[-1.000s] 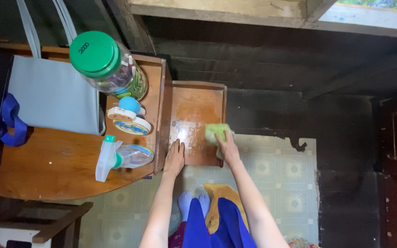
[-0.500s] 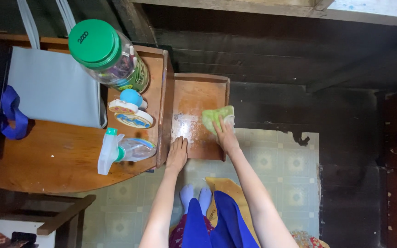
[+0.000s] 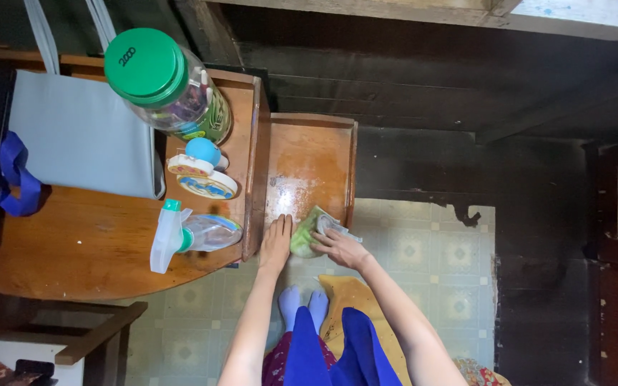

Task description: The person wipes a wooden table with a green cloth, then moves a light blue bag and a black laptop onto the table. They spray a cleaning solution onto a small wooden tray and wipe it thoroughly with the cloth.

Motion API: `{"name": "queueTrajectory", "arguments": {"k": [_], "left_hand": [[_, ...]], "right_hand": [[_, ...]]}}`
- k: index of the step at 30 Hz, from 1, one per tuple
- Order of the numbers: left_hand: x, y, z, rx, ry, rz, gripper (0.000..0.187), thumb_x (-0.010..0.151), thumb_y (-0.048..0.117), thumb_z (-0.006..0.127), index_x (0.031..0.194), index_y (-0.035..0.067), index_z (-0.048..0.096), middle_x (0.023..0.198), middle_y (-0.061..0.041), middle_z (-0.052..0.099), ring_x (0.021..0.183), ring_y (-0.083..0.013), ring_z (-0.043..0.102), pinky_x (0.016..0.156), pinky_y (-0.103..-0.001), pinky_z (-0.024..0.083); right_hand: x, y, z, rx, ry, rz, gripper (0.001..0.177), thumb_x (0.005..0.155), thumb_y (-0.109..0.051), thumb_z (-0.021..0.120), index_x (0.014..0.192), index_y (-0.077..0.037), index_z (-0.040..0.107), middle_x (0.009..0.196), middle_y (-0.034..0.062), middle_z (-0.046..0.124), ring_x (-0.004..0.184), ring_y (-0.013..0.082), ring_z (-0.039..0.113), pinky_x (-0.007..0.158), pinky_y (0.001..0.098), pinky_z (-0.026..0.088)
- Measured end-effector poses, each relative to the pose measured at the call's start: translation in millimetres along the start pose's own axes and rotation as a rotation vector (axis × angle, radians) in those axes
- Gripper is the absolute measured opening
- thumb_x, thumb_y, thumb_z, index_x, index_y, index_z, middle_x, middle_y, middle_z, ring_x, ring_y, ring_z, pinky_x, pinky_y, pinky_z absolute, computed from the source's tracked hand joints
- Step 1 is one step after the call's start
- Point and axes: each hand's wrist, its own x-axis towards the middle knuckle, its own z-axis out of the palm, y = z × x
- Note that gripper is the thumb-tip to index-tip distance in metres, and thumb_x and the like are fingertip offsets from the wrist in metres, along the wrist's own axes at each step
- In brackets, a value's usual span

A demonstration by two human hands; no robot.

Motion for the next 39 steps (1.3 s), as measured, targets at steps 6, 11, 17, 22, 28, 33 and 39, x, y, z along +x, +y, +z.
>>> {"name": "queueTrajectory", "arguments": {"k": [6,11,17,22,28,33,39], "left_hand": [[4,-7,11,-0.025,0.068,-0.025,0.052,0.094,0.006,0.049,0.145,0.005,0.044,0.144,-0.016,0.05,0.131,-0.0302,0.052,0.1,-0.036,0.046],[14,-11,25,-0.046,0.012,-0.065,0.058,0.09,0.011,0.057,0.146,0.003,0.043,0.15,-0.019,0.046,0.14,-0.0331,0.046,0.111,-0.04,0.042],[12,-11,28,-0.012,0.004,-0.071,0.065,0.087,0.015,0.063,0.147,0.002,0.042,0.15,-0.019,0.045,0.143,-0.0329,0.044,0.116,-0.042,0.039],[4,-10,34,-0.004,0.017,-0.072,0.068,0.086,0.016,0.066,0.149,0.002,0.043,0.148,-0.017,0.048,0.143,-0.0308,0.044,0.116,-0.041,0.038],[2,-5,18,-0.094,0.026,-0.095,0.06,0.089,0.011,0.057,0.148,0.005,0.045,0.143,-0.014,0.052,0.139,-0.0294,0.048,0.11,-0.039,0.044],[2,0,26,-0.18,0.007,-0.172,0.063,0.09,0.004,0.051,0.152,0.004,0.039,0.142,-0.017,0.051,0.138,-0.0313,0.047,0.114,-0.04,0.041],[9,8,-4,-0.204,-0.019,-0.205,0.064,0.09,0.003,0.051,0.153,0.003,0.036,0.144,-0.018,0.05,0.14,-0.0319,0.045,0.117,-0.041,0.039]], "right_hand": [[28,25,-7,-0.011,-0.038,0.181,0.047,0.082,-0.027,0.068,0.127,-0.034,0.061,0.146,-0.0032,0.054,0.124,0.0258,0.059,0.106,0.0374,0.05],[45,65,39,-0.006,-0.065,0.362,0.056,0.08,-0.021,0.062,0.134,-0.032,0.061,0.151,-0.0009,0.052,0.127,0.0329,0.058,0.115,0.0437,0.042],[65,66,46,0.022,0.094,0.596,0.073,0.075,-0.015,0.066,0.144,-0.033,0.053,0.153,0.005,0.05,0.122,0.0338,0.059,0.113,0.0473,0.041],[61,18,20,0.029,-0.002,0.712,0.075,0.078,-0.022,0.069,0.149,-0.034,0.048,0.154,0.0059,0.046,0.131,0.0358,0.052,0.118,0.0471,0.037],[31,-5,5,-0.026,-0.047,0.405,0.064,0.082,-0.028,0.068,0.143,-0.036,0.052,0.149,0.0054,0.048,0.128,0.0345,0.051,0.107,0.0485,0.041],[23,0,-1,-0.08,0.052,0.021,0.049,0.083,-0.026,0.069,0.131,-0.029,0.06,0.14,0.0091,0.057,0.119,0.0339,0.057,0.108,0.045,0.042],[42,24,1,-0.047,0.034,0.106,0.045,0.086,-0.046,0.068,0.129,-0.032,0.065,0.137,0.0063,0.063,0.12,0.0305,0.061,0.11,0.0464,0.042]]}}
